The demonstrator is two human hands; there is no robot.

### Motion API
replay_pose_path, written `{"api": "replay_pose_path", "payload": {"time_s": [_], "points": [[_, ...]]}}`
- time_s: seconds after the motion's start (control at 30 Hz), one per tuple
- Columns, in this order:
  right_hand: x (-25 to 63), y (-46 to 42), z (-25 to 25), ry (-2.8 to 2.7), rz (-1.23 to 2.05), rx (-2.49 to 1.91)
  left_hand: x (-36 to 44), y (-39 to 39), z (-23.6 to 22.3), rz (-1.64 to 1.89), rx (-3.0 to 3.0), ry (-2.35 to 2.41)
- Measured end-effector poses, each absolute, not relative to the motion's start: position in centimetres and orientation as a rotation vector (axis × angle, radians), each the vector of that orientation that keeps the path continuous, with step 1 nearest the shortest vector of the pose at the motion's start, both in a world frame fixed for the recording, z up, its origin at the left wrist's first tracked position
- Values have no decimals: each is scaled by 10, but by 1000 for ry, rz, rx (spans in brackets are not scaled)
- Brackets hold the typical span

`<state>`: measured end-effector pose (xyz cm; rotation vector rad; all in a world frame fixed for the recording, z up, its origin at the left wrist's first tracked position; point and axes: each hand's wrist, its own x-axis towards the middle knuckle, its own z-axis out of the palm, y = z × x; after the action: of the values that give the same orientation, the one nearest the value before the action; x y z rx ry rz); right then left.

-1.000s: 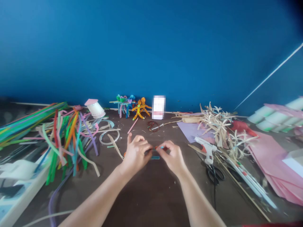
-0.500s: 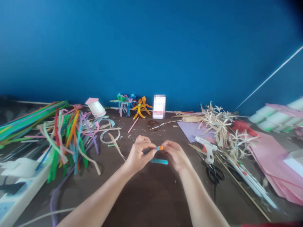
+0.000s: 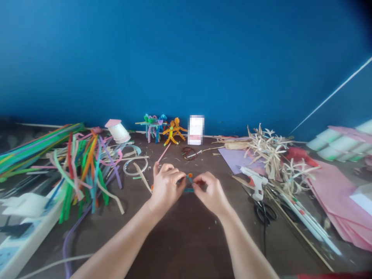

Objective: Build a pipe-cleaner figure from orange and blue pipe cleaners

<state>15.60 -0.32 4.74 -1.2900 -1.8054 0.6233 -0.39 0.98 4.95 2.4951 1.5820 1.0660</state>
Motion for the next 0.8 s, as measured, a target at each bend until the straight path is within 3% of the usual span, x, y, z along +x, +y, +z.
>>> {"api": "replay_pose_path", "payload": {"time_s": [0.23,0.43,0.53,0.8], "points": [[160,-1,50,-1736,611,-1273,-5,9,55,935,2646,1277],[164,6,45,-1385,1269,-1244,-3,4,61,988,2524,1105],[165,7,43,-1280,1436,-1185,-1,2,59,1064,2394,1139],[163,7,41,-1361,1196,-1204,4,6,53,1035,2043,1254]]}}
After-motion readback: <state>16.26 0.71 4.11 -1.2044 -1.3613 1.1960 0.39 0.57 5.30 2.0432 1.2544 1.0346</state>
